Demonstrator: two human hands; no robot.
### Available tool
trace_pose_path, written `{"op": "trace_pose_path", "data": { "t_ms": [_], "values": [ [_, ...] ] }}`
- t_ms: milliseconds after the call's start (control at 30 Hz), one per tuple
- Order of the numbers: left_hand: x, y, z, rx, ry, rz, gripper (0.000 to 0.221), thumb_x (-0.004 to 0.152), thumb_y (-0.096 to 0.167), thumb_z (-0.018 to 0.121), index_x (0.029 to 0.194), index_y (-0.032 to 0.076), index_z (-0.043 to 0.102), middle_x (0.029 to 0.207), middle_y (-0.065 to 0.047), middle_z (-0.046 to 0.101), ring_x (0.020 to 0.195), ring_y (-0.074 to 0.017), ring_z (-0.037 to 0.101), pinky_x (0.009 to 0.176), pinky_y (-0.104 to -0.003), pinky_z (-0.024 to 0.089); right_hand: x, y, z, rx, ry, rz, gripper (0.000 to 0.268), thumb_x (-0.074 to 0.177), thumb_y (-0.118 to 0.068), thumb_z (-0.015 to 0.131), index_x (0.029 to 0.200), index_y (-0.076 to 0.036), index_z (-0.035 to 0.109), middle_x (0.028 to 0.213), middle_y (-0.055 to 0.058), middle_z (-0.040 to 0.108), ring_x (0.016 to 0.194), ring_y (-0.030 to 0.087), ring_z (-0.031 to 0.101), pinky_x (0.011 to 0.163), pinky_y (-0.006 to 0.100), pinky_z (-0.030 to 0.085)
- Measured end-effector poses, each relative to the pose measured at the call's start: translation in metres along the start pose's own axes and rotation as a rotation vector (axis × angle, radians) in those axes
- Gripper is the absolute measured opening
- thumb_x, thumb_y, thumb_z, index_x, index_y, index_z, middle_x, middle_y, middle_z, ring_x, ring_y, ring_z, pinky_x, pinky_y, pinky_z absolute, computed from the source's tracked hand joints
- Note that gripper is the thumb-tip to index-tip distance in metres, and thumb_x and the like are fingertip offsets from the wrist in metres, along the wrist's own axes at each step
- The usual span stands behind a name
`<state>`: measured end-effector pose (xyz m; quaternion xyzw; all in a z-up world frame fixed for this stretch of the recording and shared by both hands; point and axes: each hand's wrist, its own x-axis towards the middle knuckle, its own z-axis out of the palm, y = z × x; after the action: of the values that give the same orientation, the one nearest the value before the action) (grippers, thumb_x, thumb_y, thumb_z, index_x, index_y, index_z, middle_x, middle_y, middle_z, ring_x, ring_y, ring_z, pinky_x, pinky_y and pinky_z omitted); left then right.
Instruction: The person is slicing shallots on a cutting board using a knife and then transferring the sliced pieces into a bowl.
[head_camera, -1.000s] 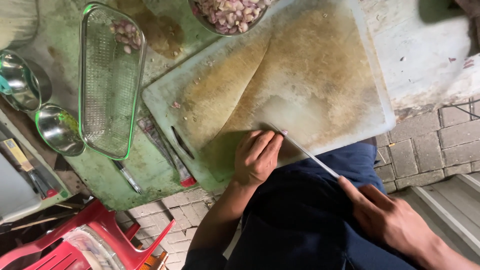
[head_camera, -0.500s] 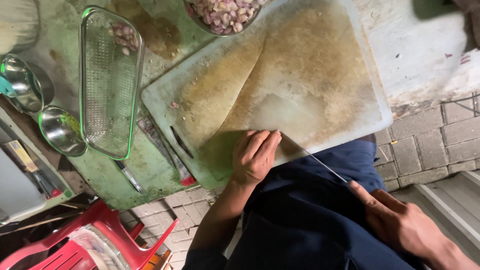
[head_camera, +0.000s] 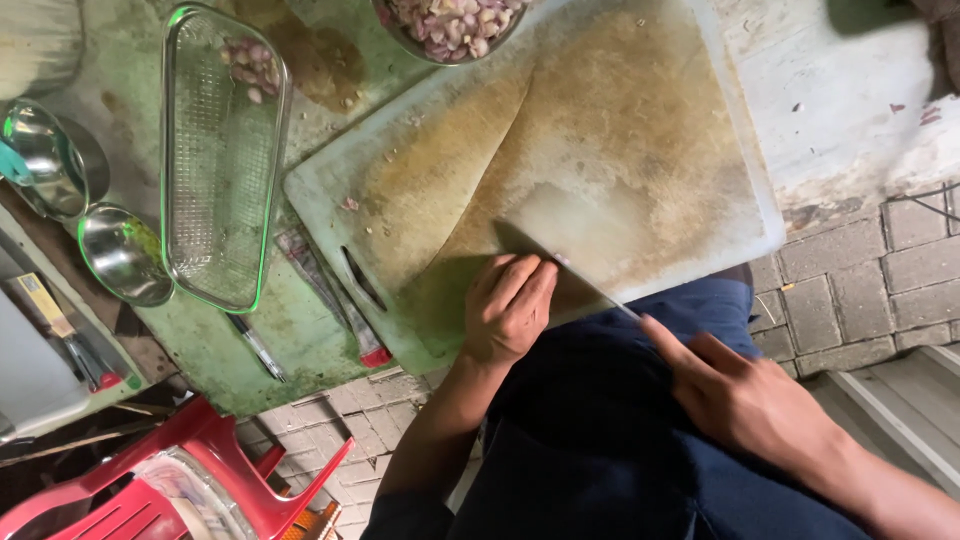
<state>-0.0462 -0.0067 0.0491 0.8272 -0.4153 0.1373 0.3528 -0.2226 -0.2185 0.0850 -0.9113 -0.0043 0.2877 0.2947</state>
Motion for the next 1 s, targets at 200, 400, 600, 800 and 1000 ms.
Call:
{"op": "trace_pose_path", "data": {
  "t_ms": [200, 400, 600, 800, 1000],
  "values": [
    [-0.006, 0.0, 0.0, 0.031, 0.023, -0.011, 0.005, 0.089, -0.005, 0.07, 0.085, -0.003, 0.068, 0.081, -0.011, 0.063, 0.069, -0.0216, 0.06, 0.062, -0.029, 0.055, 0.01, -0.011, -0.003, -0.053, 0.053, -0.061, 0.075, 0.086, -0.028, 0.059, 0.155, -0.027, 0.028, 0.078, -0.001, 0.046, 0.041, 0.032, 0.055, 0.045, 0.045, 0.052],
    [-0.006, -0.003, 0.002, -0.037, 0.032, -0.004, 0.004, 0.09, -0.002, 0.071, 0.092, -0.005, 0.07, 0.083, -0.012, 0.066, 0.068, -0.0203, 0.062, 0.062, -0.029, 0.056, -0.064, 0.052, 0.03, -0.081, 0.03, 0.042, 0.074, 0.08, -0.031, 0.062, 0.148, -0.039, 0.035, 0.094, -0.014, 0.061, 0.049, 0.023, 0.066, 0.043, 0.042, 0.057],
    [0.004, 0.001, -0.003, -0.003, 0.033, 0.005, 0.007, 0.088, -0.007, 0.072, 0.085, -0.004, 0.067, 0.079, -0.009, 0.062, 0.065, -0.0178, 0.057, 0.061, -0.027, 0.053, -0.062, 0.037, 0.031, -0.002, 0.181, 0.035, 0.066, 0.083, -0.022, 0.062, 0.145, -0.035, 0.044, 0.081, -0.009, 0.058, 0.049, 0.023, 0.058, 0.046, 0.04, 0.053],
    [-0.008, -0.002, 0.002, 0.006, 0.017, 0.003, 0.003, 0.087, -0.007, 0.073, 0.087, -0.006, 0.07, 0.082, -0.012, 0.067, 0.07, -0.0207, 0.063, 0.066, -0.029, 0.057, -0.034, 0.021, 0.019, -0.045, 0.131, -0.003, 0.067, 0.084, -0.026, 0.06, 0.148, -0.033, 0.039, 0.085, -0.008, 0.056, 0.051, 0.026, 0.061, 0.044, 0.043, 0.054],
    [-0.002, 0.002, -0.002, 0.031, 0.003, 0.015, 0.013, 0.088, -0.012, 0.063, 0.077, -0.006, 0.065, 0.078, -0.012, 0.058, 0.066, -0.0216, 0.056, 0.064, -0.03, 0.055, 0.032, -0.025, -0.009, -0.147, 0.128, -0.097, 0.073, 0.087, -0.029, 0.058, 0.154, -0.029, 0.031, 0.084, 0.001, 0.049, 0.043, 0.036, 0.059, 0.043, 0.051, 0.053]
  ]
}}
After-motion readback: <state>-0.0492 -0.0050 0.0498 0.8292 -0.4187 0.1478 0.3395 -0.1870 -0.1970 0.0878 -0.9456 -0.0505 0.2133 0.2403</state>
